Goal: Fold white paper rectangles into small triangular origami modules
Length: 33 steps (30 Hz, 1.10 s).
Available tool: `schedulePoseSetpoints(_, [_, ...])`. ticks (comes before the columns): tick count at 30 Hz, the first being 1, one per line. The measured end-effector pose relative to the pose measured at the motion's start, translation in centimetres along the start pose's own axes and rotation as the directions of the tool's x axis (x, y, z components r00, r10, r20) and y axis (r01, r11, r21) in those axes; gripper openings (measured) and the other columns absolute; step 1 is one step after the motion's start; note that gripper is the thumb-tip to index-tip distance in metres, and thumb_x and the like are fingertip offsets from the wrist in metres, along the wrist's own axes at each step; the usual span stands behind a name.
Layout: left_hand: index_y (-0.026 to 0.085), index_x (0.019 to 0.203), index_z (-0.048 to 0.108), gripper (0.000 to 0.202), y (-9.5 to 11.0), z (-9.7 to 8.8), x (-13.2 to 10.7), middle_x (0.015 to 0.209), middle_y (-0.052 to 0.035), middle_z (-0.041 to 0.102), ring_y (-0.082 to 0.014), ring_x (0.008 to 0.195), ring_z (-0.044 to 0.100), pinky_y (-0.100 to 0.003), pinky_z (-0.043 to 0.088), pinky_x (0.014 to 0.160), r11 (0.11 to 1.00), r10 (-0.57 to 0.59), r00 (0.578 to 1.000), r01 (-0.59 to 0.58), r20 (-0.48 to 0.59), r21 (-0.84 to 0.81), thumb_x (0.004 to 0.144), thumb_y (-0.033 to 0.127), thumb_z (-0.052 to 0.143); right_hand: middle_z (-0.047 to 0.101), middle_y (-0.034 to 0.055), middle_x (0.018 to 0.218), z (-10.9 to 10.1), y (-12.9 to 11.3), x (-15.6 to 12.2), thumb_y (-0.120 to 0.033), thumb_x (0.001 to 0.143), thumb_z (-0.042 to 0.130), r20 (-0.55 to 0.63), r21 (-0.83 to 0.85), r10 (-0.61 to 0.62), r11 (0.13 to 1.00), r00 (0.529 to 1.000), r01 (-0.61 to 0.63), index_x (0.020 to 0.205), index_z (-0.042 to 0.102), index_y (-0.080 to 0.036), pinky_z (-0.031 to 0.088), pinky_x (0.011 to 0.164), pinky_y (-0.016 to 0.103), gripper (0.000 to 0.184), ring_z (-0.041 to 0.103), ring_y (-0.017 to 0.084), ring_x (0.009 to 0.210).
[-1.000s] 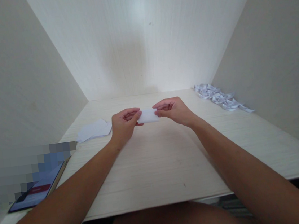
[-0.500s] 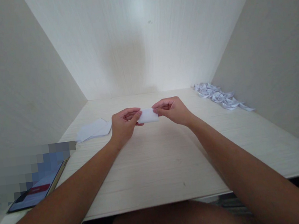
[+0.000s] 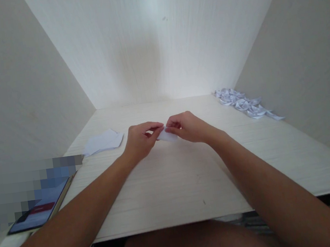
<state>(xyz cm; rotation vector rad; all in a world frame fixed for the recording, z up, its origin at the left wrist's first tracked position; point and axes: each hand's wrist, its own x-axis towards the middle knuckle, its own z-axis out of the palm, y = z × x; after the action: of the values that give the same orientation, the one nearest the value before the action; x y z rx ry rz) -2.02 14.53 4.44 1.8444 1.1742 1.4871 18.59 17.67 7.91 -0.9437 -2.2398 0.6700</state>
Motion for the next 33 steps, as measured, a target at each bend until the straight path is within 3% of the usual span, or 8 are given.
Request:
schedulePoseSetpoints(3, [0.02, 0.09, 0.084, 0.019, 0.0, 0.1, -0.1, 0.083, -0.0051, 0.082, -0.0164, 0.06, 0.073, -0.026, 0.063, 0.057, 1.0, -0.021, 1.0, 0.021, 0.017, 0.002, 0.079, 0.034, 0.081, 0.073, 0.0034, 0.071, 0.1, -0.3, 0.0, -0.016, 0.086, 0.07, 0.007, -0.038, -0.008, 0.999, 1.0, 0.008, 0.076, 0.076, -0.018, 0.042, 0.067, 0.028, 0.012, 0.062, 0.015, 0.066])
schedulePoseSetpoints(7, [0.015, 0.107, 0.079, 0.038, -0.2, 0.5, -0.3, 0.087, -0.0083, 0.082, -0.0183, 0.062, 0.075, -0.026, 0.063, 0.051, 0.992, -0.105, 0.994, 0.107, 0.03, -0.071, 0.078, 0.04, 0.081, 0.073, 0.0032, 0.07, 0.2, 0.1, 0.2, -0.017, 0.087, 0.068, -0.03, -0.029, 0.001, 1.0, 1.0, -0.002, 0.074, 0.075, -0.016, 0.042, 0.067, 0.027, 0.014, 0.062, 0.015, 0.066])
schedulePoseSetpoints(13, [0.011, 0.086, 0.078, 0.04, -0.1, 0.6, 0.1, 0.077, -0.0094, 0.08, -0.018, 0.06, 0.071, -0.024, 0.059, 0.042, 0.957, -0.226, 0.973, 0.229, 0.035, -0.177, 0.067, 0.044, 0.09, 0.07, 0.0024, 0.068, 0.4, 0.9, 0.5, -0.023, 0.086, 0.069, -0.067, 0.042, 0.028, 0.999, 0.997, -0.025, 0.073, 0.073, -0.015, 0.043, 0.064, 0.026, 0.016, 0.059, 0.014, 0.065])
schedulePoseSetpoints(24, [0.009, 0.086, 0.08, 0.046, 0.9, 0.2, 0.4, 0.08, -0.0104, 0.081, -0.0192, 0.065, 0.073, -0.027, 0.062, 0.047, 0.889, -0.361, 0.925, 0.379, 0.115, -0.256, 0.056, 0.04, 0.096, 0.063, 0.0002, 0.061, 0.6, 2.1, 0.6, -0.032, 0.08, 0.07, -0.054, 0.134, 0.065, 0.989, 0.996, -0.057, 0.067, 0.069, -0.016, 0.039, 0.058, 0.026, 0.021, 0.051, 0.012, 0.058])
schedulePoseSetpoints(33, [0.009, 0.084, 0.08, 0.046, 1.1, 0.2, 0.4, 0.079, -0.0117, 0.081, -0.0224, 0.068, 0.075, -0.027, 0.061, 0.045, 0.884, -0.386, 0.912, 0.409, 0.138, -0.228, 0.055, 0.042, 0.095, 0.063, -0.0001, 0.061, 0.5, 2.1, 0.7, -0.032, 0.078, 0.072, -0.026, 0.171, 0.078, 0.983, 0.997, -0.073, 0.068, 0.07, -0.016, 0.04, 0.059, 0.027, 0.019, 0.051, 0.012, 0.058])
